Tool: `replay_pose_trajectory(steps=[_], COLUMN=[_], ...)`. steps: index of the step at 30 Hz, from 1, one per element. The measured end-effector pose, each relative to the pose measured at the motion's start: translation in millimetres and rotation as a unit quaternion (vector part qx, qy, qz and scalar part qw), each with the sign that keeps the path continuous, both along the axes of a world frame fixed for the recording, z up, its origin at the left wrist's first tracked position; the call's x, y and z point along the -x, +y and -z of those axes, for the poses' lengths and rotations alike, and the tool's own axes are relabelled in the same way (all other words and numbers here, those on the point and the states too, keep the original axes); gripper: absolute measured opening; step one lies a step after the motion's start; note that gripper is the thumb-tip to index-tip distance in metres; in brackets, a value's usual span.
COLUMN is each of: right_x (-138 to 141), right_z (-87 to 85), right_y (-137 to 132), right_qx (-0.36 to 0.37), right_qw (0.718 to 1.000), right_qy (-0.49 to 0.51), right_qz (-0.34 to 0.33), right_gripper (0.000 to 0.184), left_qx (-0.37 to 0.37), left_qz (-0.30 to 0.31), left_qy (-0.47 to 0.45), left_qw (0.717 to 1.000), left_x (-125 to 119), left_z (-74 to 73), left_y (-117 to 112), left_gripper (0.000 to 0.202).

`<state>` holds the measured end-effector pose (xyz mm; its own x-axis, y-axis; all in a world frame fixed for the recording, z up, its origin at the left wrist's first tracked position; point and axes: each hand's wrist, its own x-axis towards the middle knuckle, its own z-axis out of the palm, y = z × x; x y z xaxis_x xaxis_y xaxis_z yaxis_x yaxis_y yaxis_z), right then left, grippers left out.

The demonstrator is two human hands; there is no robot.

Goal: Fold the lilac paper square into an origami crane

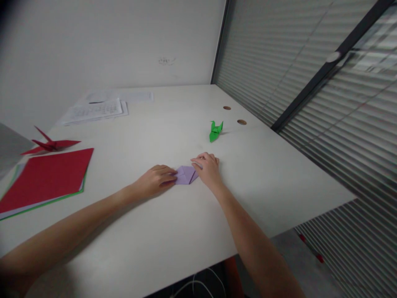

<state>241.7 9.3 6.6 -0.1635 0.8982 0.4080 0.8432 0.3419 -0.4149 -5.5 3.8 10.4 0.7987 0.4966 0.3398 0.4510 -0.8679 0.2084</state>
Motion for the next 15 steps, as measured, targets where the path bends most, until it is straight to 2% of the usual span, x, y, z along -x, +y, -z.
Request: replay_pose_trajectory(steps=[5, 9, 12, 15], right_x=[7.0, 17.3, 20.3, 19.7], right_z=[-5.5, -2.3, 0.8, 2.7], right_y=[-9.6, -14.6, -15.3, -14.6], right_qx=[0.034, 0.065, 0.085, 0.091], right_qw=[0.986, 0.981, 0.977, 0.977], right_qy=[0.021, -0.032, -0.053, -0.043], right_qz=[-0.161, -0.182, -0.189, -0.187], right_gripper=[0.019, 0.025, 0.025, 0.026], left_qx=[-0.022, 0.003, 0.006, 0.024], left_qz=[-0.035, -0.013, -0.015, -0.009], left_qy=[0.032, 0.025, -0.012, -0.009], left_qw=[0.999, 1.000, 1.000, 1.000], left_x=[-1.2, -1.7, -1.7, -1.5], left_z=[-2.8, -5.9, -1.1, 2.7], left_y=[-5.3, -5.5, -2.5, -0.7], left_gripper=[0.030, 0.033, 0.029, 0.032])
